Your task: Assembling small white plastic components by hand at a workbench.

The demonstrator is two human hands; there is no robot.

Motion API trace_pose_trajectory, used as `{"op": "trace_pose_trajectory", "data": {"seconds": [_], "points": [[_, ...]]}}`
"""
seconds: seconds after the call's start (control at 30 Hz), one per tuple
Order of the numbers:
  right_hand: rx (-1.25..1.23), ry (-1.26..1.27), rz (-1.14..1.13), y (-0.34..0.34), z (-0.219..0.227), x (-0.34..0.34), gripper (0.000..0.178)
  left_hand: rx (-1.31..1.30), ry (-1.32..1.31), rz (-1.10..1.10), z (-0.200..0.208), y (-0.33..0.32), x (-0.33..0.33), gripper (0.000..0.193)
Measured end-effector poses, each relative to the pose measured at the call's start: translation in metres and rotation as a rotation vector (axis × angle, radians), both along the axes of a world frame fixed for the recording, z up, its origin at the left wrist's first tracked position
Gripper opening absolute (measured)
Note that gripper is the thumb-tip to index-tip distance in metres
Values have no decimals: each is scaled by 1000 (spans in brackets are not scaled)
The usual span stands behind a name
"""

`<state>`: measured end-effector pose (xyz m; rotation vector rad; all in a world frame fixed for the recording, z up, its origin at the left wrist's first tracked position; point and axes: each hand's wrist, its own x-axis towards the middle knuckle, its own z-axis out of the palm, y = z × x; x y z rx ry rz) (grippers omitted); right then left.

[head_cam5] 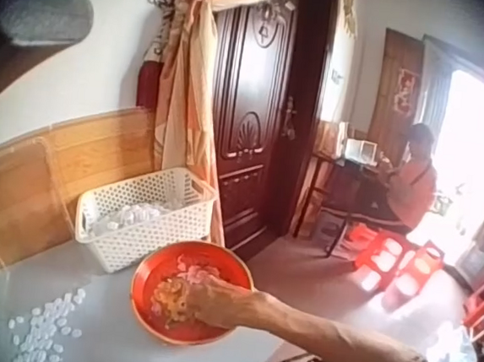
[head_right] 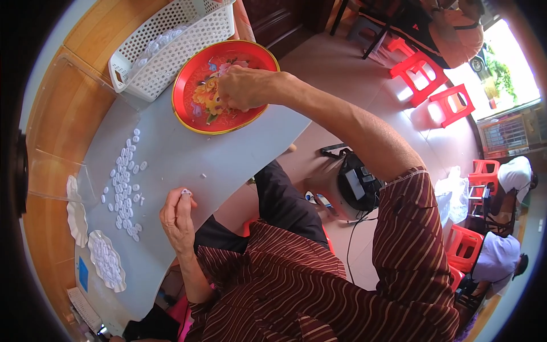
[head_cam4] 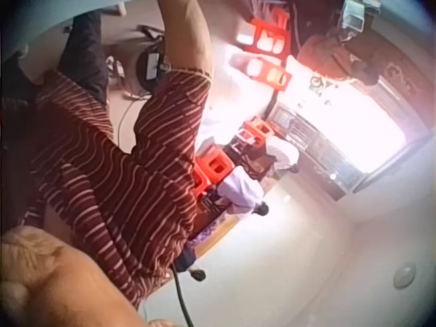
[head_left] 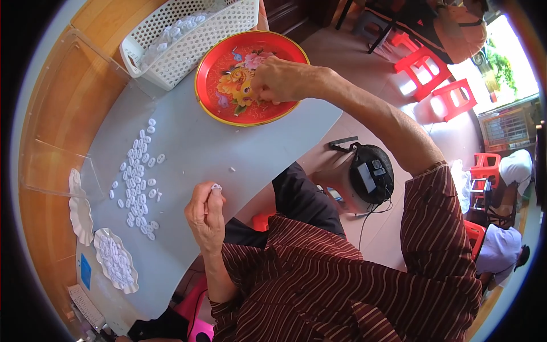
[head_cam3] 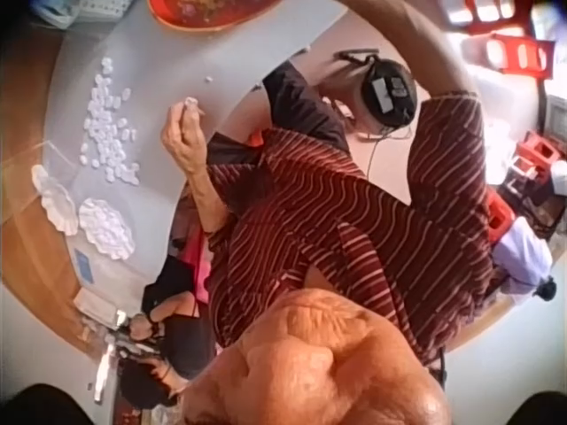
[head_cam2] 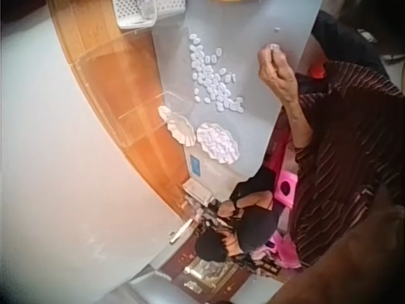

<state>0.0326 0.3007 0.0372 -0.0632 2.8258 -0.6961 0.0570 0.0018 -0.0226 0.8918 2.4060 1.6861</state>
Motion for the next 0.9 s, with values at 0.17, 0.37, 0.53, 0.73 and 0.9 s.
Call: {"op": "trace_pose_trajectory", "data": {"seconds": [0.17, 0.37, 0.53, 0.73, 0.9], "points": [[153, 148, 75, -7, -10, -2, 13, -32, 18, 4, -1, 0, 0, 8], [424, 116, 29, -29, 6, 4, 16, -3, 26, 3, 0, 2, 1, 9], [276, 192, -11, -14, -8, 2, 17, -13, 32, -6, 1, 4, 1, 10], [-268, 574, 32, -57, -5, 9, 10, 71, -96, 57, 2, -1, 1, 13], [-711, 380, 36, -113, -24, 37, 11, 303, -370, 151, -1, 1, 2, 18]]}}
